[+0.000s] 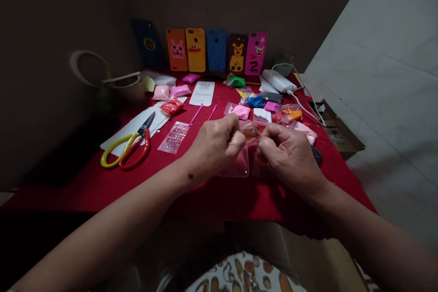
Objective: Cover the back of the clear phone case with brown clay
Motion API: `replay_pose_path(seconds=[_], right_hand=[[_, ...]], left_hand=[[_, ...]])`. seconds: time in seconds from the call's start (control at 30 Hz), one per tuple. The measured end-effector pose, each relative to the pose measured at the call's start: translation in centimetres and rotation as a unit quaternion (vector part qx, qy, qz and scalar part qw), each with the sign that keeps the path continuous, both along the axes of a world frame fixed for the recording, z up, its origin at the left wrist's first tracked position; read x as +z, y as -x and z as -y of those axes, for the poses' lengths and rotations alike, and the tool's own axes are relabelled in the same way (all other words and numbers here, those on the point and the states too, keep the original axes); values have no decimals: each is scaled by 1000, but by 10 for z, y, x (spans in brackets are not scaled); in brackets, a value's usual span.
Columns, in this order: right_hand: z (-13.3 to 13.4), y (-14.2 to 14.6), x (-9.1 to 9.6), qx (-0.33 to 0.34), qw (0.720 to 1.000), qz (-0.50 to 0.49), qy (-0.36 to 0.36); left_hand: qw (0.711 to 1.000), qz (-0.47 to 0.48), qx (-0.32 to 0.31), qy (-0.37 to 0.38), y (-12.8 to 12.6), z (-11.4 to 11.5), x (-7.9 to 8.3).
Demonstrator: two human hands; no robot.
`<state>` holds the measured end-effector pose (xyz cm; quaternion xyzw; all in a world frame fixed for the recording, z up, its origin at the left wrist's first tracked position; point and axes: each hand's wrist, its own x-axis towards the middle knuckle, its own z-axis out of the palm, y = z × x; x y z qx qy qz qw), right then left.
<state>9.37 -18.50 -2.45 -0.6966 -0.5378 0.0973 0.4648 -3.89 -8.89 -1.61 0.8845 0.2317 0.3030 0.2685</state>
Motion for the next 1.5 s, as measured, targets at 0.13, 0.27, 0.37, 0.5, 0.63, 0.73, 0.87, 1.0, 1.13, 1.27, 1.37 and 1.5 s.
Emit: replay_pose_path(seconds=[0.13,0.27,0.37,0.5,0.63,0.73,0.87,1.0,1.13,1.27,1.37,1.5], right_hand=[[3,-5,6,2,999,39,1],[2,-11,6,23,997,67,-22],[2,-13,3,48,997,49,-23],[4,-16,3,91,996,21,-2],[14,-29,1,147,987,53,48],[25,-40,-5,182,959,185,111],[37,-45,-17,216,923,267,174],[40,-46,-25,217,921,277,167],[38,-49,-29,216,933,260,126],[38,-49,-29,203,958,189,68],[42,-48,-29,192,974,115,42],[50,-47,-30,181,983,0,31]], left_hand=[[992,-7,-28,123,-3,-1,7],[983,-5,-49,177,-4,-1,8],[985,-9,-47,168,-4,0,7],[989,-11,-31,142,-4,1,6],[992,-13,-15,123,-3,1,7],[993,-13,-5,115,-1,1,8],[994,-2,3,107,0,1,9],[993,14,-2,113,1,0,8],[994,25,-2,102,2,-1,8],[994,32,-5,103,3,-1,8],[994,40,-7,97,4,0,8],[995,43,-16,94,6,2,11]])
